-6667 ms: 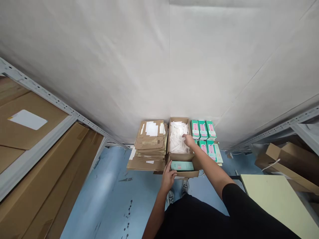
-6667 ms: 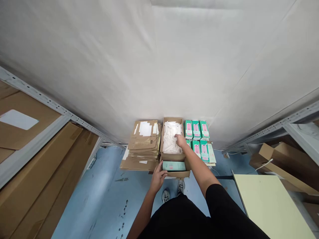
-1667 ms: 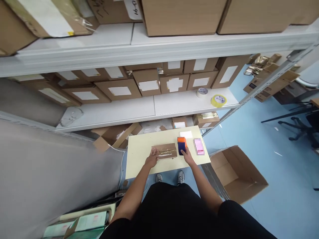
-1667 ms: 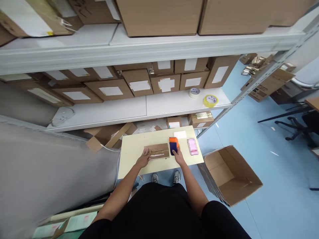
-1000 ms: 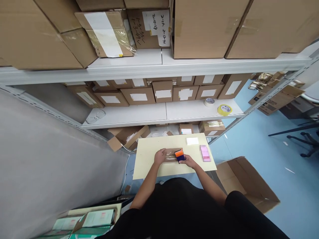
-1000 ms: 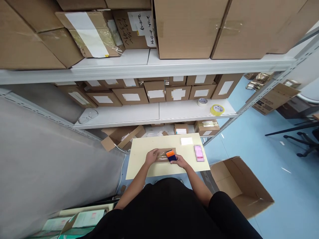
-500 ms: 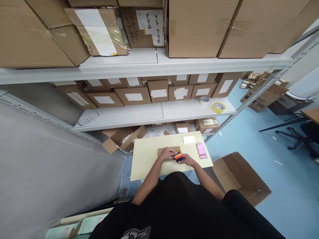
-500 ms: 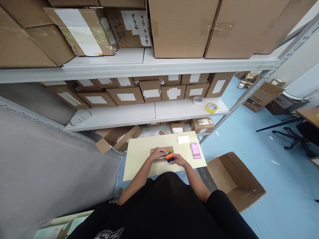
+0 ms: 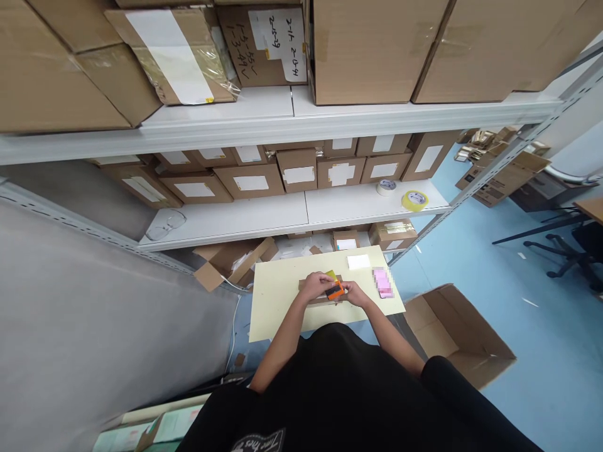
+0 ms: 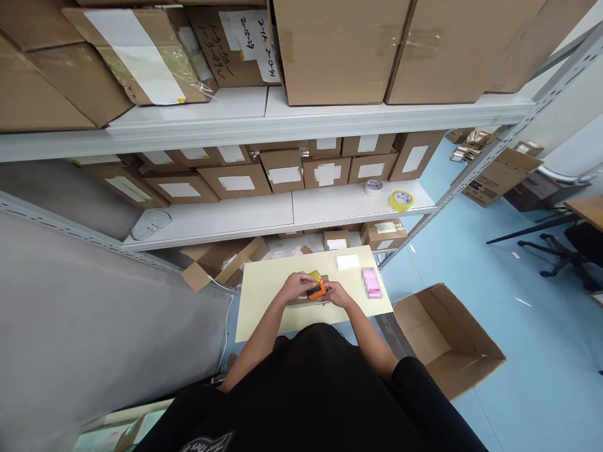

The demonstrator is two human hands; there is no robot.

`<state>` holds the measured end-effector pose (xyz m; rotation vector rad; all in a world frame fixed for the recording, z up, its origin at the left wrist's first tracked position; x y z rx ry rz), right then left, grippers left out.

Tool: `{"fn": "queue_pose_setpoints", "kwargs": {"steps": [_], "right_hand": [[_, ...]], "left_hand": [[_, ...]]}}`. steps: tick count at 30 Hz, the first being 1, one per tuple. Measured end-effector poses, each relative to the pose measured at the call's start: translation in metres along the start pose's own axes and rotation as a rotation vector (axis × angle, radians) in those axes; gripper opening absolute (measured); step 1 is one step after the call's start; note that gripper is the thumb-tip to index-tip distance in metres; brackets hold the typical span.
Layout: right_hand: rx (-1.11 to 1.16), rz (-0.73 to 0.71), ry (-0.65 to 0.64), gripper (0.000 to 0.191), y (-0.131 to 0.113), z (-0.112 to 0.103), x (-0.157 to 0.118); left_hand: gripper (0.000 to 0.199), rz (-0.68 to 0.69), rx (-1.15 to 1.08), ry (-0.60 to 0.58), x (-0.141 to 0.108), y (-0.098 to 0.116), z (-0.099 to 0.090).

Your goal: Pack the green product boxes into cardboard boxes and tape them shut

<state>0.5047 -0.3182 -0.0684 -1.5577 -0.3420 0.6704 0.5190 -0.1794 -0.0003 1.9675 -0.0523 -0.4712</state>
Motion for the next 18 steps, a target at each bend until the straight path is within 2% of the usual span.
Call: {"fn": "queue_pose_setpoints", "kwargs": {"steps": [4, 7, 14, 18], "right_hand": [[-0.081, -0.143, 0.053, 0.026, -0.048, -0.004, 0.004], [-0.084, -0.210, 0.043, 0.019, -0.076, 0.001, 0.005], [-0.169, -0.318, 0.024, 0.008, -0.121, 0.009, 0.000], [-0.195, -0.336, -0.022, 0.011, -0.128, 0.017, -0.004]], "left_hand": [[0.022, 0.136, 0.034, 0.045, -0.013, 0.040, -0.023], [0.026, 0.158, 0.025, 0.062, -0.023, 0.058, -0.038], [0.032, 0.165, -0.046, 0.093, -0.036, 0.077, -0.064], [0.040, 0.161, -0.079, 0.016, -0.035, 0.083, -0.070]]}}
Point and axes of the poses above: each hand's wrist, its own x-axis towards the middle knuckle, its own z-axis out of the palm, y = z × x, the point moved 10 cm from there along x, towards the middle knuckle, and after that the axes turned 3 degrees about -y, right-handed, at the moved point
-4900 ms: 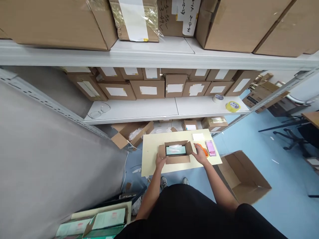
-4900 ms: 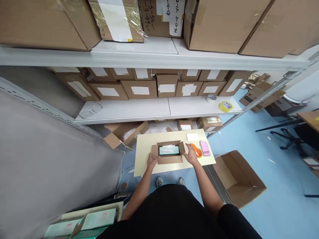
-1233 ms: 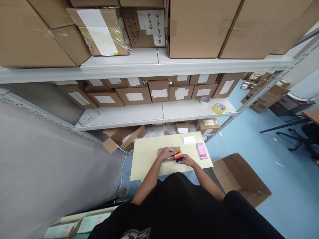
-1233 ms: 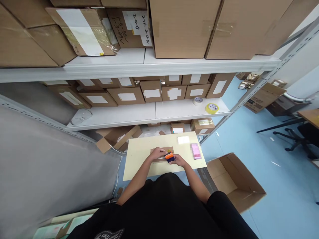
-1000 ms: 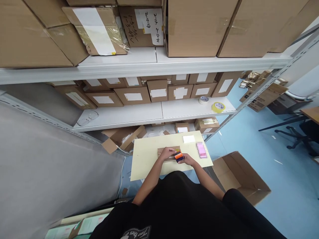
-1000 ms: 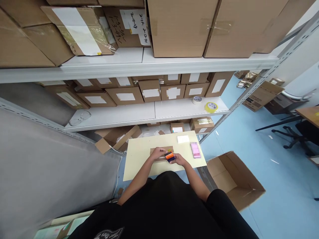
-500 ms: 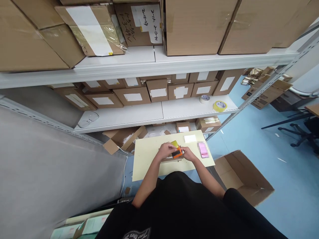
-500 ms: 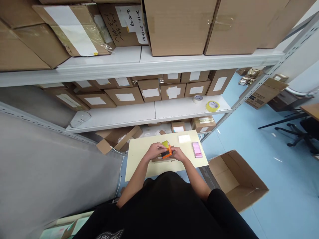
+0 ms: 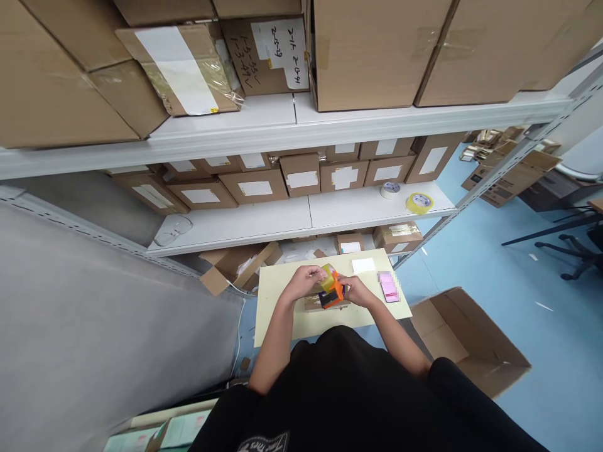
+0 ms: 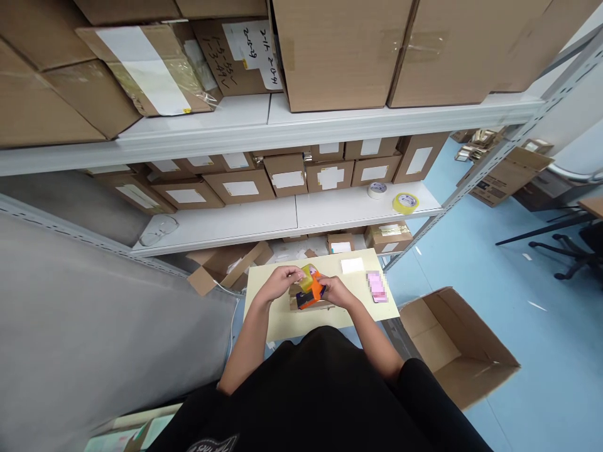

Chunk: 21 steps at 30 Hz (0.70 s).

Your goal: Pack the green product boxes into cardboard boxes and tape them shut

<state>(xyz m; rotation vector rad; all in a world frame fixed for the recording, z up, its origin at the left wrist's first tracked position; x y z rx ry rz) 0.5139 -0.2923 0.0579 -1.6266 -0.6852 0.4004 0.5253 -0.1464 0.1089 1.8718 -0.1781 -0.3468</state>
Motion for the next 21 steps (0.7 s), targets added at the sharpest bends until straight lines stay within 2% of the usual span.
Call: {"fn": "queue_pose_setpoints", "kwargs": {"steps": [4, 11, 13, 21], "right_hand": [[0.007, 0.060, -0.010, 0.020, 0.005, 0.002, -0.004], [-0.006, 0.060, 0.010, 0.034, 0.007, 0.000, -0.012], [-0.007, 0.056, 0.030, 0.036, 0.011, 0.000, -0.013], [-0.119, 0.092, 0.121, 0.045, 0.020, 0.000, -0.012]], "left_hand": [[0.054, -0.017, -0.006, -0.007, -0.001, 0.003, -0.005], [0.032, -0.018, 0.144, 0.165, -0.005, 0.000, -0.020], [0.031, -0.011, 0.195, 0.212, -0.008, 0.001, -0.023], [0.024, -0.004, 0.295, 0.270, -0.018, 0.020, -0.020]]}}
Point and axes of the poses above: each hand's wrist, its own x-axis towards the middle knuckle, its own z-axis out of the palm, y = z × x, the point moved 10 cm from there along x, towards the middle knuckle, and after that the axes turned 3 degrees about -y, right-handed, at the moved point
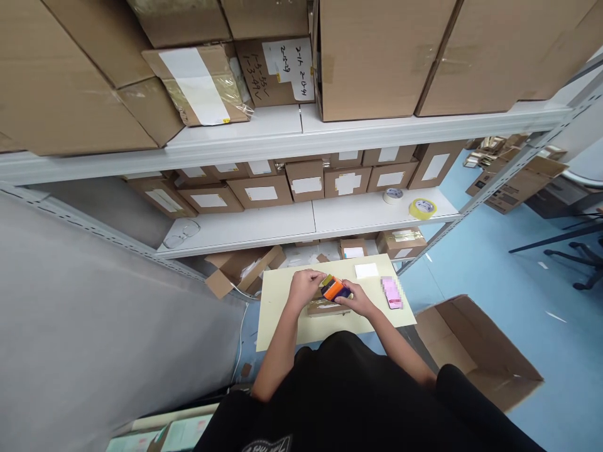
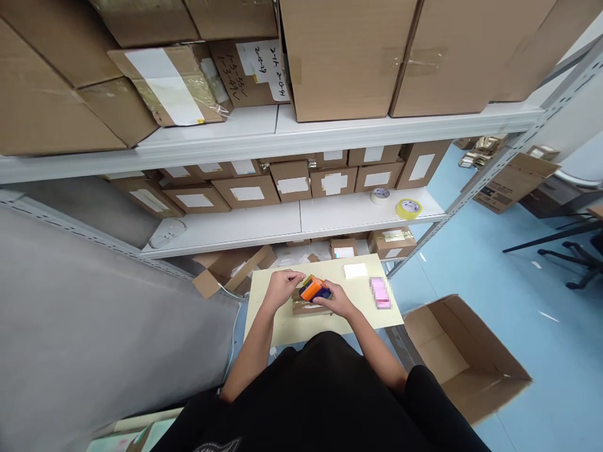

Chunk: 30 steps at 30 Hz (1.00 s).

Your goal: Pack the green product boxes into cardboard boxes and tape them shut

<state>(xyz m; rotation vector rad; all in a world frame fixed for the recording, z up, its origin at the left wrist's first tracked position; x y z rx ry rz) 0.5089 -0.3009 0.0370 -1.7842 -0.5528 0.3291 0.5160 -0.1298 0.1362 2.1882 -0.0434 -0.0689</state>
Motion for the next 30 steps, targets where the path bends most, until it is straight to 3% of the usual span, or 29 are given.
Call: {"fn": "queue_pose_setpoints", "kwargs": {"steps": [5, 10, 15, 18, 20, 22, 26, 30], "right_hand": [[-0.046, 0.010, -0.004, 0.047, 0.007, -0.002, 0.002], [-0.028, 0.075, 0.029, 0.051, 0.028, -0.012, -0.001], [-0.078, 0.138, 0.008, 0.052, 0.048, -0.021, -0.002], [-0.162, 0.182, -0.044, 0.052, 0.063, -0.022, -0.003], [-0.226, 0.223, -0.088, 0.052, 0.077, -0.020, -0.005], [-0.287, 0.245, -0.110, 0.053, 0.090, -0.016, -0.004], [-0.432, 0.294, -0.035, 0.055, 0.113, -0.016, 0.004], [-0.568, 0.340, -0.063, 0.055, 0.135, -0.006, 0.009]], "left_hand": [[0.024, 0.024, 0.108, -0.028, -0.005, 0.013, 0.002], [0.024, 0.099, 0.215, 0.161, -0.012, 0.026, -0.030], [0.026, 0.138, 0.193, 0.191, -0.018, 0.011, -0.047], [0.027, 0.089, 0.149, 0.301, -0.024, -0.021, -0.064], [0.024, -0.011, 0.110, 0.275, -0.023, -0.056, -0.067], [0.022, -0.151, 0.099, 0.195, -0.021, -0.096, -0.061], [0.025, -0.324, 0.165, 0.265, -0.030, -0.158, -0.054], [0.026, -0.424, 0.055, 0.217, -0.040, -0.211, -0.024]]}}
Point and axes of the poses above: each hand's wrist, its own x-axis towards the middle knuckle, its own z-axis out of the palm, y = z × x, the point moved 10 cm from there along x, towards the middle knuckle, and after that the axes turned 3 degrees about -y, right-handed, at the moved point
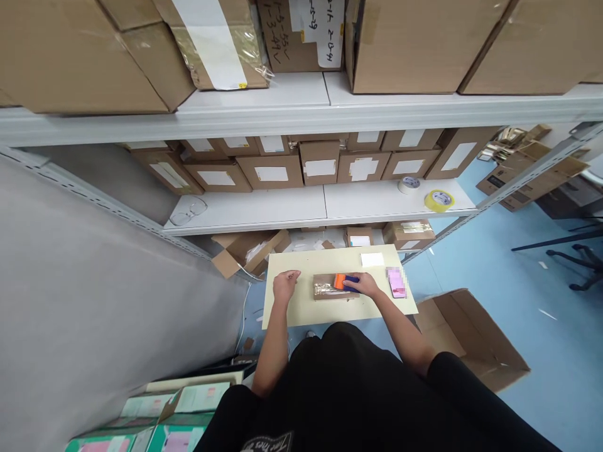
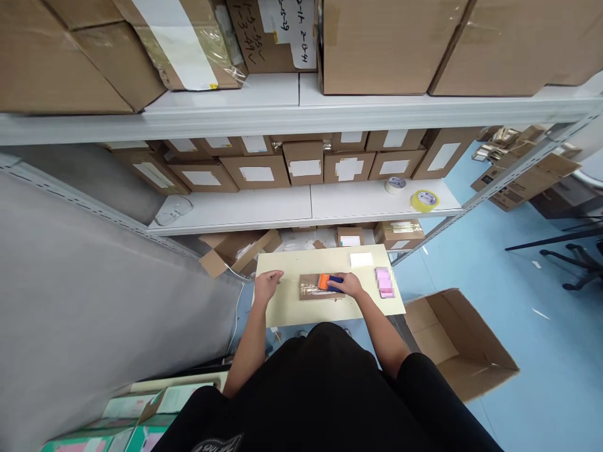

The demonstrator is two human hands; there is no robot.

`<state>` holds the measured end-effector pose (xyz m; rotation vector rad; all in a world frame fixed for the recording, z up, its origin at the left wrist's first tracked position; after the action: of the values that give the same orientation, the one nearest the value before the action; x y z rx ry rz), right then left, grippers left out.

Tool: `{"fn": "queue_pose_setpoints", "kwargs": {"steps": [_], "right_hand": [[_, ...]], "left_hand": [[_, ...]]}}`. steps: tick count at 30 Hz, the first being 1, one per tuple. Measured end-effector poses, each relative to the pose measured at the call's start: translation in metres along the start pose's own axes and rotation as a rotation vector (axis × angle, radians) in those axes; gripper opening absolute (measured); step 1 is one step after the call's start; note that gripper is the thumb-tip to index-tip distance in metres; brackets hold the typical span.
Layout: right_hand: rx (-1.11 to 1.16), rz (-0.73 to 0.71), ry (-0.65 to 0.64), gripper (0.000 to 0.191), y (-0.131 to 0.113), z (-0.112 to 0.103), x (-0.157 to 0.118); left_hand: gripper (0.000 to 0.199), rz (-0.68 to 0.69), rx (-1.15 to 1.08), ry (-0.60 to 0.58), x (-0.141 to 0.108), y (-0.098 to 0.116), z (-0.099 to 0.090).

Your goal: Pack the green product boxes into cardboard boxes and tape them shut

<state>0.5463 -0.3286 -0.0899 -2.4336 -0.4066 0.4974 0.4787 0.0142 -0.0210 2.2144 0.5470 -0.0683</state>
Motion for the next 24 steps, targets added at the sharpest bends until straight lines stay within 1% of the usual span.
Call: {"fn": "queue_pose_setpoints", "kwargs": {"steps": [4, 7, 9, 11, 15, 17, 20, 24], "right_hand": [[-0.105, 0.014, -0.020, 0.055, 0.001, 0.011, 0.005], [-0.157, 0.022, -0.038, 0.055, -0.005, 0.014, 0.008], [-0.179, 0.027, -0.037, 0.055, -0.008, 0.015, 0.010], [-0.200, 0.039, -0.033, 0.055, -0.010, 0.015, 0.010], [-0.228, 0.079, -0.017, 0.055, -0.010, 0.015, 0.009], [-0.228, 0.082, -0.022, 0.055, -0.011, 0.015, 0.009], [-0.228, 0.063, -0.014, 0.054, -0.014, 0.015, 0.009], [-0.215, 0.042, 0.036, 0.055, -0.016, 0.014, 0.011]], "left_hand": [[0.028, -0.059, -0.120, -0.017, 0.009, -0.050, 0.021], [0.030, -0.136, -0.263, -0.034, 0.017, -0.088, 0.037], [0.035, -0.186, -0.339, -0.054, 0.019, -0.109, 0.051], [0.043, -0.220, -0.372, -0.070, 0.020, -0.123, 0.066], [0.059, -0.266, -0.418, -0.101, 0.019, -0.139, 0.097], [0.063, -0.287, -0.438, -0.120, 0.019, -0.144, 0.111], [0.063, -0.311, -0.452, -0.161, 0.021, -0.148, 0.132], [0.060, -0.336, -0.454, -0.221, 0.018, -0.145, 0.160]]}}
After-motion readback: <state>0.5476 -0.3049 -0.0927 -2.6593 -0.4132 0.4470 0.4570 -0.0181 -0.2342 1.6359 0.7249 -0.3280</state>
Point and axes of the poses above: each hand's wrist, its own x-axis towards the middle knuckle, its own z-axis out of the palm, y = z × x, the point moved 10 cm from there along x, towards the middle knuckle, and after that the axes turned 3 degrees about -y, right-handed, at the moved point
